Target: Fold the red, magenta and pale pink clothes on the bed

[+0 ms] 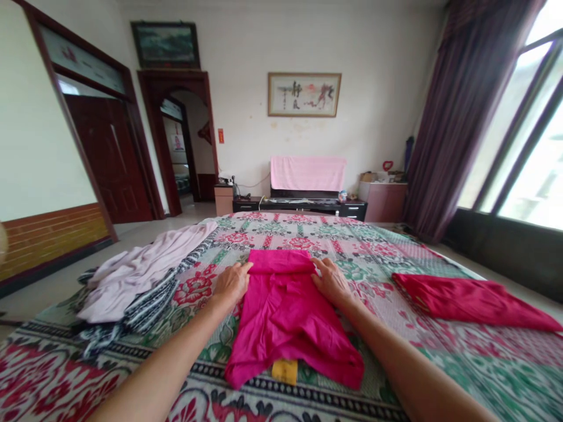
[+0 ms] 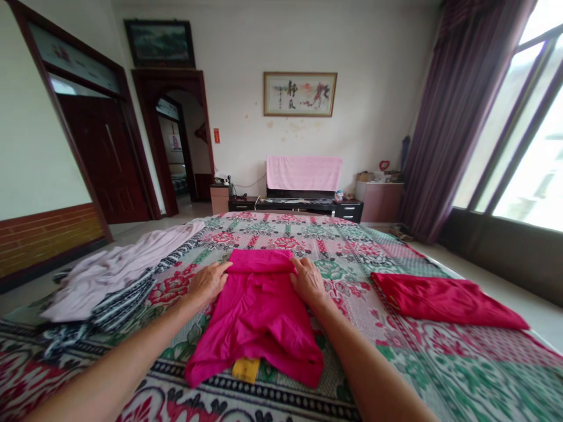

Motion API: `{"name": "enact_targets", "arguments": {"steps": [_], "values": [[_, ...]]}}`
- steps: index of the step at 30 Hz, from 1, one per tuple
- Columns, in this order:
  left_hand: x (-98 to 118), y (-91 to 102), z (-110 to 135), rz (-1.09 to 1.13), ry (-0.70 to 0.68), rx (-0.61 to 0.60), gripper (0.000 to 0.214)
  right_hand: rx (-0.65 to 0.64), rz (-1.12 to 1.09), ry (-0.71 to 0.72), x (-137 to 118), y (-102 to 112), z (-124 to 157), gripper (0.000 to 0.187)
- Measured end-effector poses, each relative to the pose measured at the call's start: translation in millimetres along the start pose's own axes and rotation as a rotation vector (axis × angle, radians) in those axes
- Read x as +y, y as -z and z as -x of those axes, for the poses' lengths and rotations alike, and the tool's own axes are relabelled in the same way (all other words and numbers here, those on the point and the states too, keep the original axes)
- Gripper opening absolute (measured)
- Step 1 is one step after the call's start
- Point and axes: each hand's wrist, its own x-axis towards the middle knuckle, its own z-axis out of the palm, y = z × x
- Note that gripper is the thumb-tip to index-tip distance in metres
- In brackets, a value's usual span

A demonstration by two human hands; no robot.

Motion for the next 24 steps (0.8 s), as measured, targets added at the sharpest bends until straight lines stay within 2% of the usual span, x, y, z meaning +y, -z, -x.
{"name": "enact_targets", "arguments": {"steps": [5, 11, 14, 16, 18, 20, 22, 24], "values": [[0.7, 3.0, -15.1, -0.027, -0.052, -0.062, 0.030, -0.124, 0.171, 0.062, -11.2, 11.2, -14.4, 0.036], [-1.7, 2.5, -18.6, -0.019, -0.117, -0.073, 0.031, -0.160, 0.161, 0.068, -8.5, 5.3, -15.2, 0.031], [-4.7, 9.1, -27.3, 0.062, -0.114, -0.092, 0.028, -0.208, 0.193, 0.083, -5.0, 11.3, -24.4, 0.031], [-5.4, 16.8, -41.0, 0.210, -0.048, -0.131, 0.022, -0.257, 0.184, 0.093, -4.1, 19.9, -40.2, 0.029], [-3.1, 24.6, -59.2, 0.412, 0.138, -0.181, 0.020, -0.287, 0.097, 0.061, -5.5, 27.4, -61.7, 0.027], [2.3, 29.8, -76.6, 0.494, 0.236, -0.175, 0.028, -0.240, -0.114, -0.128, -9.1, 29.0, -82.6, 0.029], [8.6, 30.5, -87.2, 0.554, 0.270, -0.088, 0.041, -0.090, -0.428, -0.308, -12.3, 22.5, -95.8, 0.040], [11.8, 26.4, -87.8, 0.663, 0.265, 0.025, 0.056, 0.009, -0.652, -0.376, -10.9, 9.5, -97.2, 0.054]]}}
